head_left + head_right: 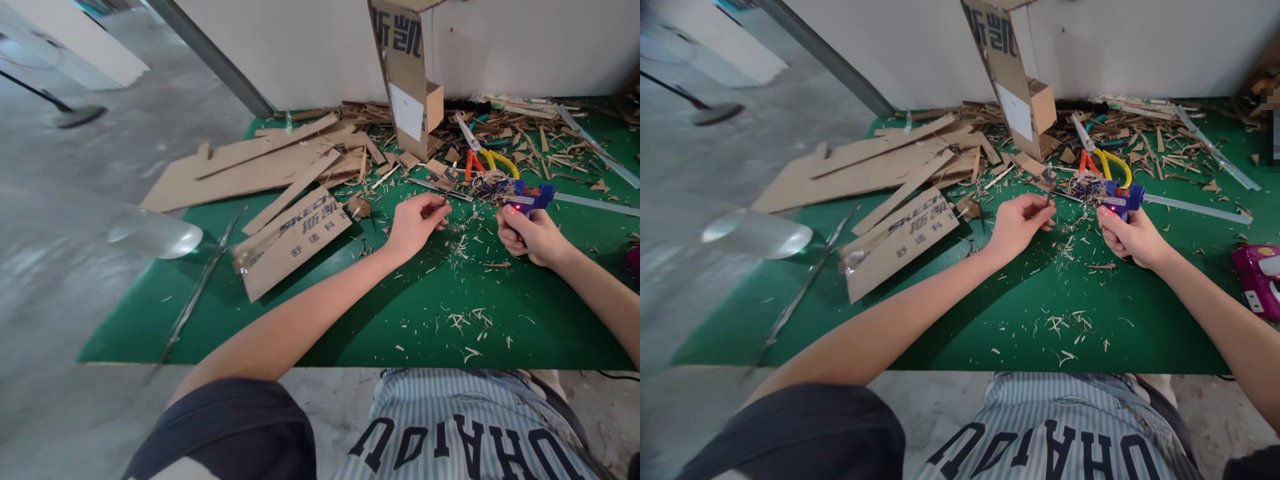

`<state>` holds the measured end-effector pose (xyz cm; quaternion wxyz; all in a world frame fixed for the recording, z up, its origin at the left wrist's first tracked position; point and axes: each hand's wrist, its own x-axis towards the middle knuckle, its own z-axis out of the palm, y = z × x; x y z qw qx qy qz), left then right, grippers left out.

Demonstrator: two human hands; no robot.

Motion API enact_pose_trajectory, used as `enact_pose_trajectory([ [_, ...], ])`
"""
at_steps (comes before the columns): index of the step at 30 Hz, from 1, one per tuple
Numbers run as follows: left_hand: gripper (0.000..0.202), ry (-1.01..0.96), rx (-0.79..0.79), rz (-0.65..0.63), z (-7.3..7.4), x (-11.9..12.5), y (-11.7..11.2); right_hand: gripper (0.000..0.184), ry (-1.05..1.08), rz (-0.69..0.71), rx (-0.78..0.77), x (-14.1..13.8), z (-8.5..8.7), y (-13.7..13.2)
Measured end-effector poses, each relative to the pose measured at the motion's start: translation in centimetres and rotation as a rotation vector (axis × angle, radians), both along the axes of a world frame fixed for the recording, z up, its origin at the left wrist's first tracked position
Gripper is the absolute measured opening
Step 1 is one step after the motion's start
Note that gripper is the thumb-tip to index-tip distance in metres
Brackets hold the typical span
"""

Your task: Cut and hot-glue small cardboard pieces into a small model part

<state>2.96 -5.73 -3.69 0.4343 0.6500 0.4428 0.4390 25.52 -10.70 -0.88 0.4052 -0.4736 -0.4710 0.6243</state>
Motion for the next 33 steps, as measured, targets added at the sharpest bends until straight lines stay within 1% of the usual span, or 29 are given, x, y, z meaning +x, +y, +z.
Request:
enact_pose_trajectory([
  [10,0.006,0.010,-0.001,0.008,0.05,-0.07,0.01,0.053,-0.012,0.026,0.002,0.09,0.01,-0.04],
  [19,0.008,-0.015,-0.022,0.006,0.16,-0.01,0.00,0.055,-0.001,0.019,0.002,-0.06,0.14,-0.16],
  [33,0.005,-0.001,-0.031,0.017,0.02,0.03,0.08,0.052,-0.015,0.016,0.016,-0.04,0.07,-0.10],
])
